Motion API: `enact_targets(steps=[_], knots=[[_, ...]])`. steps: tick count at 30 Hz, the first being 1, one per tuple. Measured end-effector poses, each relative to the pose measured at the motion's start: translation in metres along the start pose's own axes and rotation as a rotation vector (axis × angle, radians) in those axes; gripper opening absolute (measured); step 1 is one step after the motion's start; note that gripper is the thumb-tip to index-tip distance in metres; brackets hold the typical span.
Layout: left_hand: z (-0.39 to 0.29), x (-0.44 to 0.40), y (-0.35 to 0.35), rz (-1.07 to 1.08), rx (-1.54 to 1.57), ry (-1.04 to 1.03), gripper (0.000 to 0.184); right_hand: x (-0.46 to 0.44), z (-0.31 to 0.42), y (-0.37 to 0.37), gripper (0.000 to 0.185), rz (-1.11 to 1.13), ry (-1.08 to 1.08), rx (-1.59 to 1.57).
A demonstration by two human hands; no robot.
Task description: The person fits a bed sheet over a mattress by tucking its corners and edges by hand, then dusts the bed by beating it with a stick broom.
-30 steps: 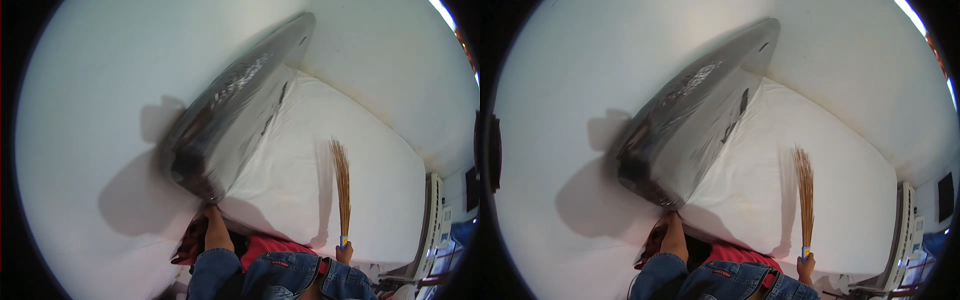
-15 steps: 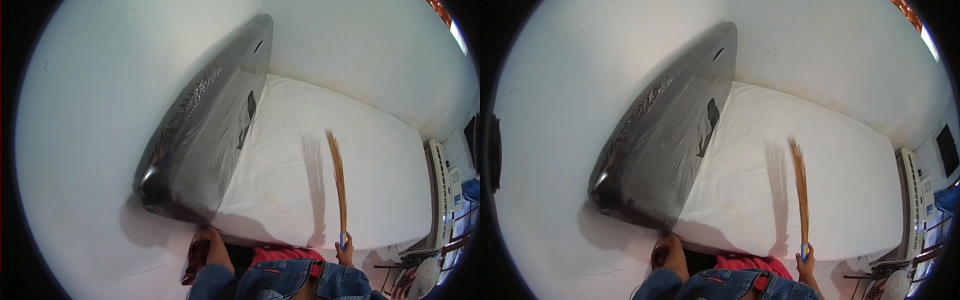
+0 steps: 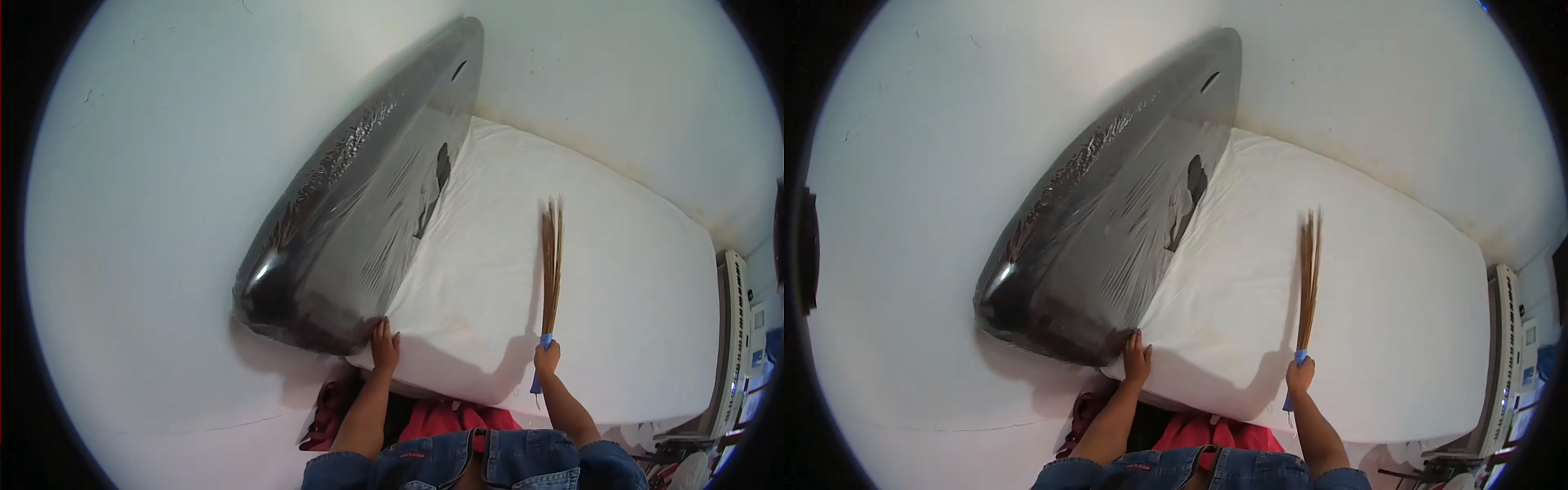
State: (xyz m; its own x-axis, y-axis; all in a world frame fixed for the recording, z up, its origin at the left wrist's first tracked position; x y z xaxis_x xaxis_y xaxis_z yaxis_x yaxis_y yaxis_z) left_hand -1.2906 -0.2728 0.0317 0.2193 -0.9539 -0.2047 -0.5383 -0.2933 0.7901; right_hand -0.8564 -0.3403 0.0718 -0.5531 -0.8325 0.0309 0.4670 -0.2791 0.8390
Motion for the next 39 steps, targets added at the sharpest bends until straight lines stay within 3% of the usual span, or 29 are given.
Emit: enact_targets(steps=[1,3,4,6,10,12,15,17,20,22,24,26,28,30,32,33,36,38,39], knots=[[0.007,0.001,0.001,0.069,0.008,0.012,0.053,0.002,-0.002,-0.008,0.031,0.012,0.005,-0.001],[0.012,-0.002,-0.003,0.127,0.012,0.022,0.059,0.003,0.005,-0.027,0.057,-0.146,0.013,0.115],[0.012,-0.001,-0.004,0.136,0.0,0.015,0.061,0.002,0.019,-0.033,0.057,-0.14,0.012,0.106],[0.015,0.002,-0.005,0.164,-0.031,0.008,0.064,0.004,0.072,-0.04,0.074,0.126,0.198,0.306],[0.015,0.005,-0.005,0.176,-0.181,-0.032,0.065,-0.002,0.174,-0.1,0.074,0.244,0.801,0.141],[0.02,0.006,-0.007,0.196,-0.24,-0.048,0.065,-0.012,0.221,-0.148,0.078,0.308,0.917,-0.238],[0.029,0.006,-0.008,0.217,-0.269,-0.105,0.066,-0.032,0.275,-0.205,0.074,0.302,0.93,-0.199],[0.024,0.006,-0.001,0.294,-0.267,-0.081,0.067,-0.049,0.289,-0.249,0.07,0.34,0.821,0.063],[0.02,0.004,-0.001,0.269,-0.244,-0.072,0.063,-0.046,0.308,-0.252,0.073,0.281,0.883,0.325],[0.006,0.002,0.005,0.235,-0.192,-0.038,0.057,-0.051,0.306,-0.264,0.069,0.139,0.956,0.224],[-0.003,0.0,0.001,0.197,-0.134,-0.004,0.052,-0.063,0.308,-0.269,0.062,0.277,1.104,0.216],[-0.01,0.0,-0.008,0.126,0.077,0.023,0.044,-0.071,0.31,-0.269,0.058,0.241,1.149,0.176],[-0.037,-0.022,-0.021,0.116,0.124,-0.024,0.041,-0.077,0.308,-0.271,0.06,0.383,1.208,0.345],[-0.057,-0.051,-0.038,0.101,0.173,-0.081,0.039,-0.094,0.301,-0.268,0.052,0.295,1.219,0.223],[-0.063,-0.085,-0.061,0.105,0.196,-0.129,0.04,-0.125,0.291,-0.255,0.042,0.554,1.339,-0.334],[-0.064,-0.096,-0.068,0.102,0.202,-0.139,0.04,-0.145,0.289,-0.248,0.042,0.542,1.341,-0.328],[-0.061,-0.107,-0.084,0.078,0.109,-0.045,0.043,-0.22,0.289,-0.226,0.036,0.27,0.946,-0.527],[-0.062,-0.107,-0.087,0.129,-0.026,-0.09,0.046,-0.277,0.305,-0.232,0.043,0.041,1.001,-0.385],[-0.062,-0.106,-0.089,0.132,-0.024,-0.085,0.046,-0.302,0.313,-0.242,0.049,0.049,0.955,-0.219]])
Point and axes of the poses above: each hand's wrist, its own x-axis away from the middle knuckle, its own y-axis out of the back of the hand, z = x × y, the point moved 1 cm from there along -x, towards the middle knuckle, and after that the axes turned 10 degrees about y, right-handed, at the moved point
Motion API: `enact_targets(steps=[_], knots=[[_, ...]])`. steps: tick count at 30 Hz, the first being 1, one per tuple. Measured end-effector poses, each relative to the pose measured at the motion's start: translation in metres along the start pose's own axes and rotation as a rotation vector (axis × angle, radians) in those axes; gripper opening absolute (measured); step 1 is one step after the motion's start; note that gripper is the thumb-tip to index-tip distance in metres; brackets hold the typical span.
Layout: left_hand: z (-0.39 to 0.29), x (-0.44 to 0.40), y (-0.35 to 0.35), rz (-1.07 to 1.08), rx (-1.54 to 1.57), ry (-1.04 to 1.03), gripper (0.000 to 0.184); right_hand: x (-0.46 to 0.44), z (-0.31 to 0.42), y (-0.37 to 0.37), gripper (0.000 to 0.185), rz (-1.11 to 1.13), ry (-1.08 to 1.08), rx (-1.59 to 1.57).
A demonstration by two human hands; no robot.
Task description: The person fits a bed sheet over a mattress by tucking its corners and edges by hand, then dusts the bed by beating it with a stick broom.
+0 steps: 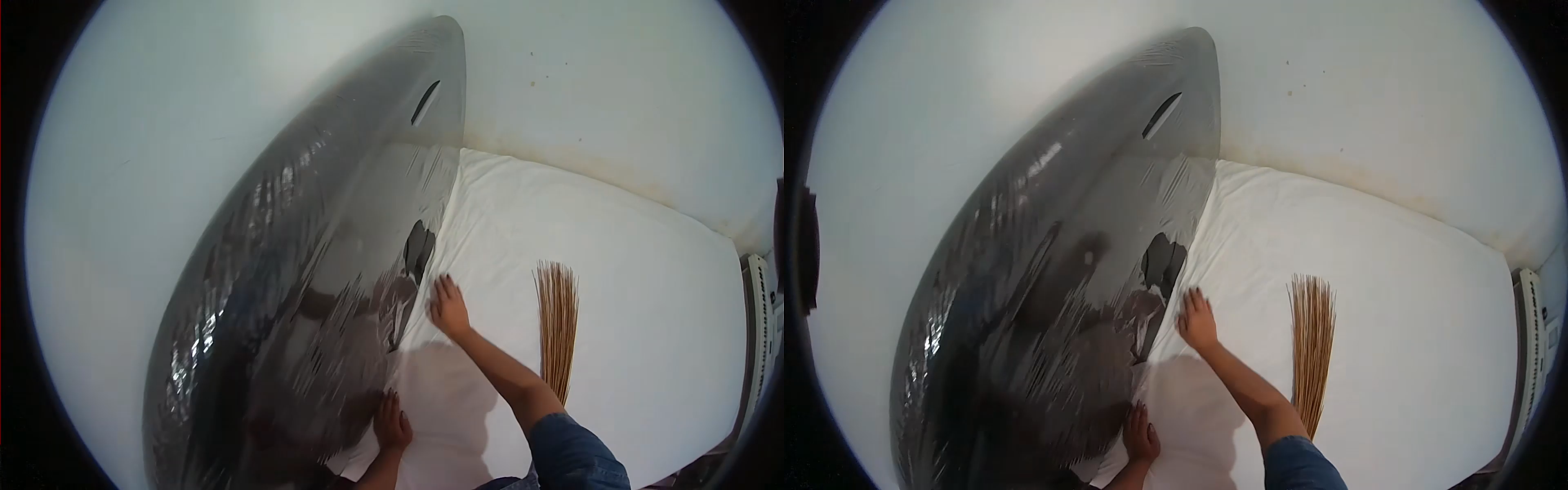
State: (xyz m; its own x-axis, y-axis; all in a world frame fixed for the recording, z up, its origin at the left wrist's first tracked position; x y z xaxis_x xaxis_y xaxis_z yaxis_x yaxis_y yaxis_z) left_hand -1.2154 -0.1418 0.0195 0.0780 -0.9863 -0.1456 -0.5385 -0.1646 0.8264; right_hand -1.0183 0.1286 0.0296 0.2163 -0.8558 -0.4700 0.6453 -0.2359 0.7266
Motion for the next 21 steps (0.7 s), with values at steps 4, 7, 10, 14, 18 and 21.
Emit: enact_targets(steps=[4,7,10,14,18,21], knots=[[0.003,-0.003,-0.003,0.027,-0.008,0.001,0.048,-0.049,-0.028,-0.043,0.063,0.293,-0.133,0.383],[0.006,-0.003,-0.009,0.011,-0.035,-0.004,0.047,-0.064,-0.023,-0.053,0.064,0.427,-0.119,0.474],[0.011,-0.005,-0.013,0.002,-0.061,-0.012,0.047,-0.08,-0.028,-0.046,0.063,0.536,-0.065,0.42],[0.014,-0.003,-0.016,0.011,-0.077,-0.027,0.046,-0.078,-0.056,-0.053,0.057,0.481,0.13,0.304],[0.01,-0.006,-0.013,0.026,-0.089,-0.005,0.046,-0.098,-0.097,-0.03,0.034,0.47,0.122,-0.142],[0.016,-0.006,-0.018,0.025,-0.07,-0.023,0.047,-0.106,-0.116,-0.017,0.032,-0.009,-0.144,-0.293]])
Point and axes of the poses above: each hand's wrist, its own x-axis away from the middle knuckle, its own y-axis out of the back of the hand, z = x × y, the point moved 1 cm from there along -x, towards the middle knuckle, and after that the axes turned 10 degrees about y, right-handed, at the moved point
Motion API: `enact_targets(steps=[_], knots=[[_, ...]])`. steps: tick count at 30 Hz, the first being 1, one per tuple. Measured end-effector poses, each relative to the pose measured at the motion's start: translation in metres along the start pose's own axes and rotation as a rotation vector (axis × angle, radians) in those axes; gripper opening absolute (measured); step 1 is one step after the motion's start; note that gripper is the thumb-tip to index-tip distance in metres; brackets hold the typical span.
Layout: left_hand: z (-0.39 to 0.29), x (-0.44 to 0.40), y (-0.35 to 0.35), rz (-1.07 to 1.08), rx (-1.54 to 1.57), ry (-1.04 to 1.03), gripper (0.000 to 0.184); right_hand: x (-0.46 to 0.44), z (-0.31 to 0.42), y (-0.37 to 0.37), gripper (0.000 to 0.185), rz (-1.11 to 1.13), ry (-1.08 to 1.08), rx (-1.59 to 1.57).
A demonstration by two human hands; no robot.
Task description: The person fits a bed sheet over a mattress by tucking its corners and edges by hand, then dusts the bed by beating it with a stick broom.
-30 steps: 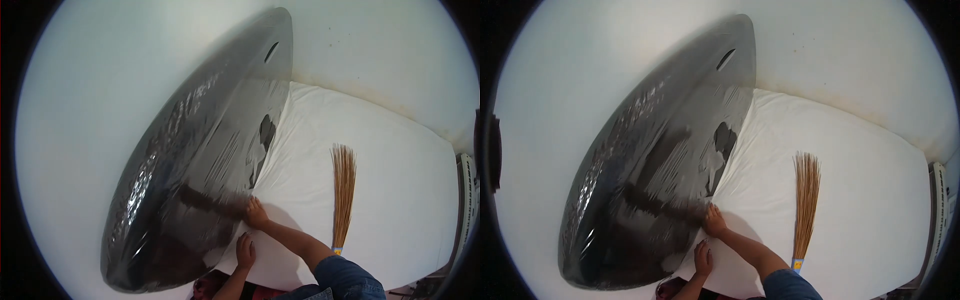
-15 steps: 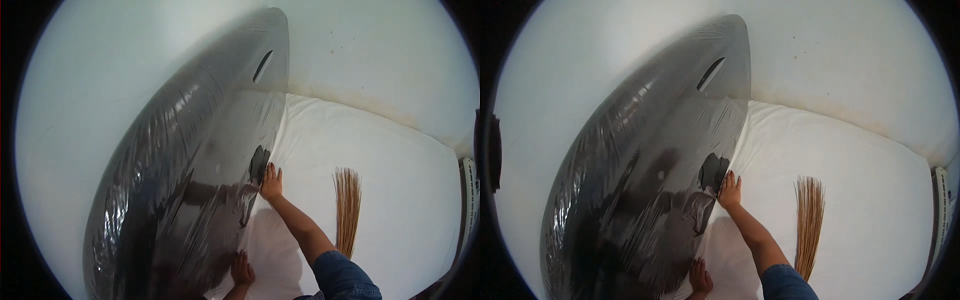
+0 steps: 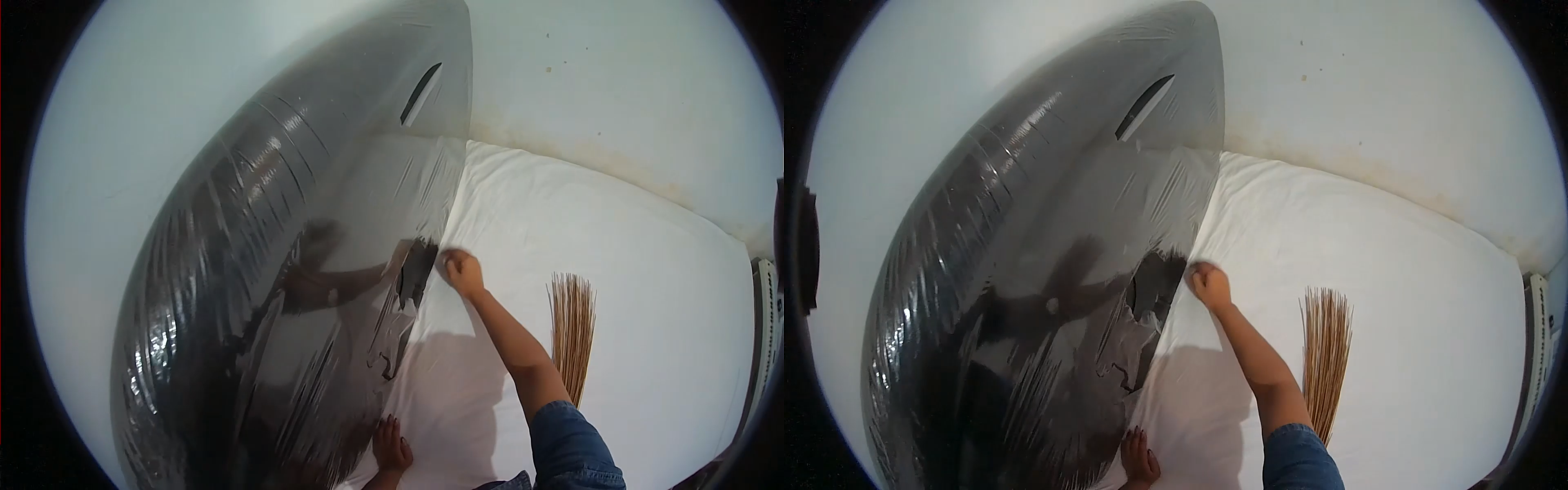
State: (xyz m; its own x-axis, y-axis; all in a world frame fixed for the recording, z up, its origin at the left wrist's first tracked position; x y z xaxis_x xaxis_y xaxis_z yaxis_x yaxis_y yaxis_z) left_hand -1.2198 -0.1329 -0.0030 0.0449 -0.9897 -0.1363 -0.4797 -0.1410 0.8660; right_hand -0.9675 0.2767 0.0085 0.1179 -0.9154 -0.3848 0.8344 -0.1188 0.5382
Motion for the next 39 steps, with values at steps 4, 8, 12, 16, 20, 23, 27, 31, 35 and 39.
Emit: enact_targets(steps=[4,8,12,16,20,23,27,31,35,39], knots=[[0.003,0.007,-0.004,0.032,-0.023,0.008,0.049,-0.004,0.009,-0.017,0.056,0.021,0.091,0.601],[0.008,0.009,-0.008,0.059,-0.028,0.0,0.05,-0.008,0.012,-0.043,0.066,0.217,0.009,0.866],[0.005,0.007,-0.006,0.039,-0.021,0.03,0.05,0.019,0.031,-0.046,0.067,0.198,0.051,0.809],[0.003,0.007,-0.004,0.045,-0.016,-0.006,0.051,0.104,0.09,-0.062,0.068,0.239,0.064,0.646],[0.002,0.008,-0.004,0.045,-0.044,0.002,0.051,0.152,0.144,-0.083,0.062,0.356,0.091,0.745],[0.0,0.007,-0.002,-0.026,-0.054,-0.022,0.047,0.15,0.147,-0.081,0.064,0.385,0.088,0.702],[-0.007,0.006,0.008,-0.012,-0.012,-0.001,0.05,0.16,0.137,-0.084,0.066,0.269,0.171,0.602],[-0.006,0.01,0.015,-0.022,0.026,0.037,0.047,0.226,0.19,-0.081,0.07,0.398,0.181,0.562],[0.019,0.037,0.016,-0.008,0.052,0.114,0.045,0.28,0.234,-0.103,0.067,0.386,0.22,0.538],[0.03,0.085,0.057,0.026,0.122,0.11,0.047,0.272,0.233,-0.12,0.064,0.568,0.214,0.658]])
Point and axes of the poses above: each hand's wrist, its own x-axis away from the middle knuckle, its own y-axis out of the back of the hand, z = x × y, the point moved 1 cm from there along -x, towards the middle knuckle, and after that the axes turned 10 degrees about y, right-handed, at the moved point
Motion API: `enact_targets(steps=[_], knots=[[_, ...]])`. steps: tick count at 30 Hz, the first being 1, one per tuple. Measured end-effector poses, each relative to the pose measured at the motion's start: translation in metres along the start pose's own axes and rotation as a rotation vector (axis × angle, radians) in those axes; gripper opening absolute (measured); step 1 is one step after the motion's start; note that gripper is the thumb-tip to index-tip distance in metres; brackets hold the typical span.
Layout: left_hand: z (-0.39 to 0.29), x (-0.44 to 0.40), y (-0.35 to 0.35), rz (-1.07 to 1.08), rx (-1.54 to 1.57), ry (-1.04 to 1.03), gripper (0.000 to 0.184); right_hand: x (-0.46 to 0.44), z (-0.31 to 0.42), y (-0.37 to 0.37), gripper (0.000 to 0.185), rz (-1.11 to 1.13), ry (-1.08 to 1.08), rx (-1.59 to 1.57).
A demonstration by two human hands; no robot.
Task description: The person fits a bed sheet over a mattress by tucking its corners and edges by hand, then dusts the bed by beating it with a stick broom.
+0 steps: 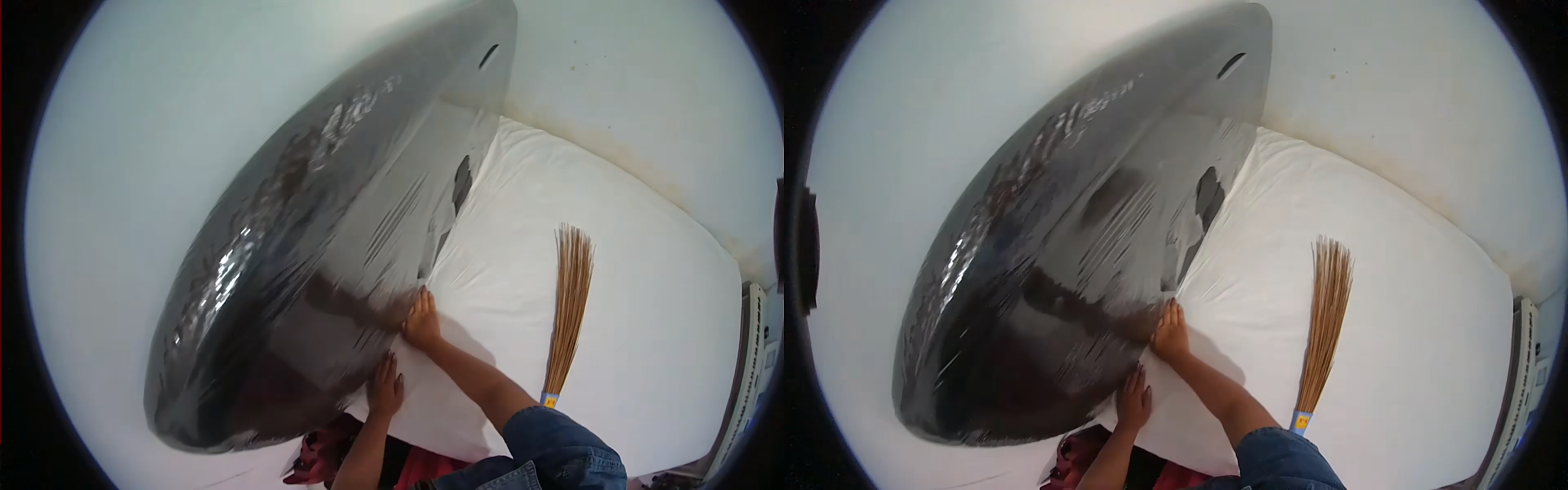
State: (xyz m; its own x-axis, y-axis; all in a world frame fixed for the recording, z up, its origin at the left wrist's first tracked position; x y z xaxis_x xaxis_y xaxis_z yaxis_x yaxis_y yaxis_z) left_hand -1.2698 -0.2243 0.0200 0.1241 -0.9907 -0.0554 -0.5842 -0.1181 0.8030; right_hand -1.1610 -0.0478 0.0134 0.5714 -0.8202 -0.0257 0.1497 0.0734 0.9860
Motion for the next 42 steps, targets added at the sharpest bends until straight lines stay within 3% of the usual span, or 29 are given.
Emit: enact_targets(steps=[6,10,13,15,16,24,28,31,34,35,36,42], knots=[[0.043,0.083,0.034,0.053,-0.202,0.09,0.053,0.01,0.007,-0.007,0.063,-0.066,-0.058,-0.134],[0.057,0.1,0.031,-0.008,-0.21,0.056,0.056,0.053,0.067,-0.01,0.065,-0.103,-0.119,-0.084],[0.058,0.099,0.028,-0.018,-0.164,0.072,0.056,0.072,0.106,-0.008,0.069,-0.036,-0.005,-0.034],[0.06,0.101,0.029,-0.024,-0.165,0.048,0.057,0.066,0.113,-0.001,0.071,0.242,-0.025,0.049],[0.061,0.103,0.03,-0.016,-0.163,0.048,0.057,0.066,0.113,0.002,0.071,0.248,-0.029,0.047],[0.062,0.115,0.041,0.064,-0.179,0.086,0.057,0.094,0.132,-0.023,0.075,0.077,0.028,-0.094],[0.076,0.146,0.047,0.001,-0.122,0.06,0.056,0.131,0.174,-0.015,0.084,0.139,0.122,-0.109],[0.087,0.165,0.044,0.054,0.015,0.166,0.055,0.122,0.184,-0.009,0.087,0.251,0.066,-0.106],[0.092,0.179,0.034,-0.064,0.057,0.204,0.056,0.125,0.188,-0.008,0.089,0.207,0.048,-0.097],[0.088,0.181,0.034,-0.105,0.157,0.334,0.056,0.129,0.192,-0.004,0.089,0.199,0.05,-0.097],[0.087,0.185,0.034,-0.146,0.258,0.466,0.055,0.139,0.2,0.001,0.089,0.219,0.095,-0.112],[0.079,0.207,0.032,-0.147,0.293,0.556,0.054,0.16,0.212,-0.011,0.089,0.168,0.247,-0.1]])
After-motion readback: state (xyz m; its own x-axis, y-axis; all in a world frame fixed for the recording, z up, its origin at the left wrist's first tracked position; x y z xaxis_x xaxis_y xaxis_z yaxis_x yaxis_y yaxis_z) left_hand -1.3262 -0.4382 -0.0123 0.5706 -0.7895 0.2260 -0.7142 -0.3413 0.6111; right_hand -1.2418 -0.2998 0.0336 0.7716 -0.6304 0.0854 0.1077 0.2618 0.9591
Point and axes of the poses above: each hand's wrist, its own x-axis away from the middle knuckle, its own y-axis out of the back of the hand, z = x × y, the point moved 1 cm from there along -x, towards the middle knuckle, and after that the axes turned 10 degrees about y, right-handed, at the moved point
